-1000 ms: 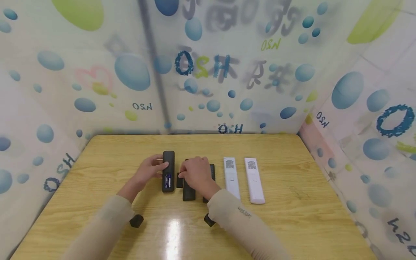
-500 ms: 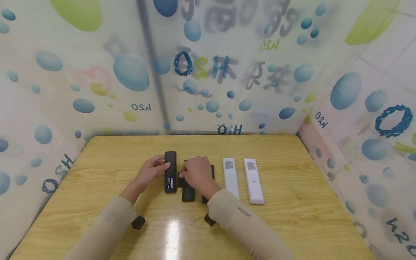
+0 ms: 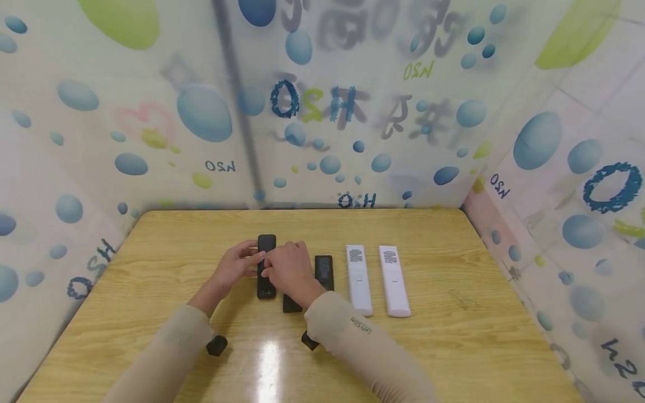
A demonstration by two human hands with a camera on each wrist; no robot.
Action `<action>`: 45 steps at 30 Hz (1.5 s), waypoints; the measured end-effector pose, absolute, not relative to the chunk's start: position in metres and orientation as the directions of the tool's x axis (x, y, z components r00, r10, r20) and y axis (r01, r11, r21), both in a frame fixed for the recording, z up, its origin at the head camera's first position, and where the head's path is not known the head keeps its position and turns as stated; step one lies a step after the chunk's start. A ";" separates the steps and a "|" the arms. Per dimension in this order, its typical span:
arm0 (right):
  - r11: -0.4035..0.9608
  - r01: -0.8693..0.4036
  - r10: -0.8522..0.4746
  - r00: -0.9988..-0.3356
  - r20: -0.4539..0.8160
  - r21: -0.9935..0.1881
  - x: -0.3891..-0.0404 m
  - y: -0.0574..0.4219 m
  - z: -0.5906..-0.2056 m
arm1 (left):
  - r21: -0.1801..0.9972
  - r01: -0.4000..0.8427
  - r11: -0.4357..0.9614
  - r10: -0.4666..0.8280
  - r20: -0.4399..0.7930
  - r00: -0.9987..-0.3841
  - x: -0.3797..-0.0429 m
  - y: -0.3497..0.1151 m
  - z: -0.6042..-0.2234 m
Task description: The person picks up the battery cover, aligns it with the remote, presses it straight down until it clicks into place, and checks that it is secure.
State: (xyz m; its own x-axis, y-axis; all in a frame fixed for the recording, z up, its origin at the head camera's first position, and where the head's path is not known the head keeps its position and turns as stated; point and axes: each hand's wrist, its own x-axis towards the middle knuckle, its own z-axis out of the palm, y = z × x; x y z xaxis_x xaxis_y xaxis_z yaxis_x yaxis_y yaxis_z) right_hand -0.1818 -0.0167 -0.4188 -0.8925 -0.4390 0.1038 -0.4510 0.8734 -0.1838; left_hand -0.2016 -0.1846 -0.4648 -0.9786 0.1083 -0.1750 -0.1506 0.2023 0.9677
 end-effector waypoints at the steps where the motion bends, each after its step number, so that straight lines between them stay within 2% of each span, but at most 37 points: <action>1: 0.875 -0.446 -0.434 -0.895 0.103 -0.186 -0.182 -0.017 -0.419 | 0.968 -0.152 0.202 0.107 -0.176 -0.979 -0.202 -0.184 -0.465; 11: 0.865 -0.484 -0.472 -0.875 0.110 -0.135 -0.185 -0.017 -0.426 | 0.965 -0.144 0.221 0.109 -0.171 -0.979 -0.199 -0.184 -0.464; 23: 0.822 -0.559 -0.529 -0.820 0.220 -0.109 -0.181 -0.007 -0.440 | 0.962 -0.153 0.226 0.100 -0.179 -0.979 -0.199 -0.183 -0.464; 45: 0.812 -0.573 -0.544 -0.812 0.212 -0.108 -0.179 -0.008 -0.438 | 0.960 -0.157 0.231 0.095 -0.183 -0.978 -0.200 -0.180 -0.469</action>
